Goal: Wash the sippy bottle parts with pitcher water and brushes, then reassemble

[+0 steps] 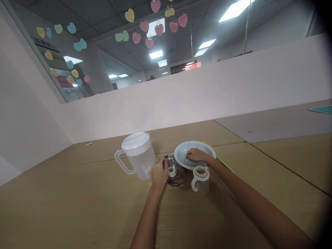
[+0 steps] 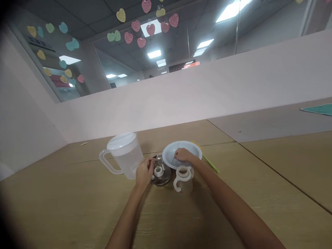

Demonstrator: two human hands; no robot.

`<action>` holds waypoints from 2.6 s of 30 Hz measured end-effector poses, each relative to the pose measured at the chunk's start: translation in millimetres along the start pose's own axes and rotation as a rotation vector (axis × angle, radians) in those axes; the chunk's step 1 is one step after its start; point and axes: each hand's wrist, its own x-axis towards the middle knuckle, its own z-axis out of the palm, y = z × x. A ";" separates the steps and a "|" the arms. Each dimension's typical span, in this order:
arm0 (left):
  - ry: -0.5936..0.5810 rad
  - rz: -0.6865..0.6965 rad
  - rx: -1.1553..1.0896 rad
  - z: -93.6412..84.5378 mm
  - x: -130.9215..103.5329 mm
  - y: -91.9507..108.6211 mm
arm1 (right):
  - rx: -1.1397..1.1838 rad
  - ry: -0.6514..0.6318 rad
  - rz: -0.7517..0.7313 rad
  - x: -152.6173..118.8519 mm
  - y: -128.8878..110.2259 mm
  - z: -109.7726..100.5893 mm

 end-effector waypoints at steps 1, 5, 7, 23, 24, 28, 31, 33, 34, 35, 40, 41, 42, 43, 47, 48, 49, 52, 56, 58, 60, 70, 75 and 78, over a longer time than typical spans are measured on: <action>-0.027 -0.032 0.076 1.2 1.1 -6.1 | 0.028 -0.015 0.004 0.8 0.5 2.6; -0.188 -0.067 0.229 8.9 -0.3 -14.3 | 0.081 -0.045 0.034 1.3 2.9 9.4; -0.246 -0.071 0.247 12.1 -1.5 -14.5 | 0.081 -0.049 0.042 0.2 3.5 10.0; -0.016 -0.119 0.263 1.3 2.8 -1.7 | -0.037 -0.077 0.119 -14.7 -15.0 -2.3; 0.039 -0.087 0.199 -0.7 2.7 0.8 | -0.044 -0.074 0.128 -15.5 -16.3 -3.0; 0.173 -0.067 -0.086 -6.4 1.0 10.7 | -0.054 -0.073 0.157 -16.7 -17.7 -3.7; 0.221 -0.083 -0.290 -9.6 -1.5 20.9 | -0.040 -0.098 0.169 -16.6 -15.6 -2.4; 0.226 -0.048 -0.381 -10.2 -3.1 28.3 | -0.012 -0.134 0.174 -16.2 -14.1 -1.7; 0.212 -0.014 -0.399 -9.6 -3.6 32.0 | 0.006 -0.154 0.177 -16.0 -13.4 -1.8; 0.191 0.023 -0.396 -8.4 -3.8 35.5 | 0.026 -0.173 0.183 -15.8 -12.8 -2.6; 0.073 0.163 -0.306 4.1 -1.5 51.0 | 0.106 -0.088 0.192 -16.1 -10.6 -19.9; 0.055 0.178 -0.305 7.1 -0.8 53.4 | 0.118 -0.038 0.184 -17.1 -10.3 -25.8; 0.037 0.191 -0.304 10.1 -0.2 55.4 | 0.129 0.013 0.174 -18.6 -10.2 -32.1; 0.019 0.199 -0.299 13.0 0.1 56.7 | 0.140 0.060 0.161 -20.7 -10.4 -38.7; -0.038 0.233 -0.269 24.8 -1.1 54.7 | 0.194 0.193 0.116 -36.8 -17.2 -62.9; -0.040 0.245 -0.274 27.9 -2.1 52.4 | 0.216 0.213 0.098 -42.7 -20.9 -67.9; -0.035 0.258 -0.282 31.1 -3.2 49.7 | 0.245 0.227 0.072 -49.2 -25.4 -72.3; -0.012 0.300 -0.313 39.8 -7.3 41.1 | 0.383 0.188 -0.065 -69.0 -42.5 -79.9; -0.028 0.353 -0.346 45.5 -11.6 34.6 | 0.438 0.025 -0.184 -84.1 -63.5 -73.1; -0.035 0.351 -0.374 45.7 -12.9 34.3 | 0.404 -0.054 -0.235 -83.8 -69.3 -65.4; -0.035 0.331 -0.405 45.7 -14.2 35.3 | 0.348 -0.083 -0.275 -80.2 -71.5 -59.0; -0.038 0.253 -0.471 53.5 -18.4 37.9 | 0.087 -0.056 -0.316 -72.6 -60.1 -60.4; -0.050 0.246 -0.478 56.3 -20.3 37.0 | -0.014 0.004 -0.303 -73.8 -61.0 -57.8; -0.064 0.249 -0.479 58.8 -22.7 37.4 | -0.083 0.038 -0.287 -74.1 -61.5 -56.1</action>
